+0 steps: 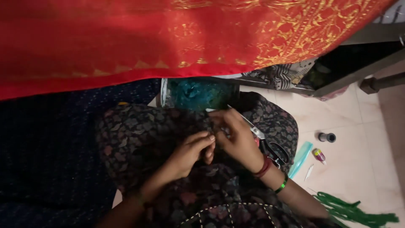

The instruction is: The person is assembling and sewing decorative red and green fabric items, possibly tassels or cloth flowers.

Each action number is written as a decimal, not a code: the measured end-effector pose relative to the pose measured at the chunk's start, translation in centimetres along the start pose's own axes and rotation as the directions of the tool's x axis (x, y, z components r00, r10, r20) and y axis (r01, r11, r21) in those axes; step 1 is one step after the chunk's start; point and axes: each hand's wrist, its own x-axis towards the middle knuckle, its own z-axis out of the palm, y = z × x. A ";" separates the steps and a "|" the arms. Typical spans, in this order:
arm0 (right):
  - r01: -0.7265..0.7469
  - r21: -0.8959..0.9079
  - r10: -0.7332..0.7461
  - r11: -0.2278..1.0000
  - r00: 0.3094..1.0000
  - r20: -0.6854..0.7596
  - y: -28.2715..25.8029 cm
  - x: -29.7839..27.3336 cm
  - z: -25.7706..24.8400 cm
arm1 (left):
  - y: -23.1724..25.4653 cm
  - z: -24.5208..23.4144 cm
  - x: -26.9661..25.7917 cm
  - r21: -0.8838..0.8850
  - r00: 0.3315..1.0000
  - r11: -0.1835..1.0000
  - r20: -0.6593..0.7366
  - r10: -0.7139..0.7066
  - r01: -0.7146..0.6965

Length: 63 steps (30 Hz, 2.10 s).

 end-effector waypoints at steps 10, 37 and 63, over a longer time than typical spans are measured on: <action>-0.417 0.374 0.217 0.828 0.854 0.473 1.8 -0.3 -2.8 | 1.6 0.1 -0.8 -0.012 0.994 1.000 0.108 0.014 -0.012; -0.475 0.194 0.491 0.859 0.654 -0.575 11.7 -9.5 -25.2 | -3.0 -1.9 4.4 0.423 0.967 0.871 0.068 0.245 -0.250; -0.366 0.045 0.364 0.929 0.930 0.052 5.4 -8.0 -7.7 | -1.1 4.5 4.6 0.688 0.686 0.359 0.278 0.673 -0.631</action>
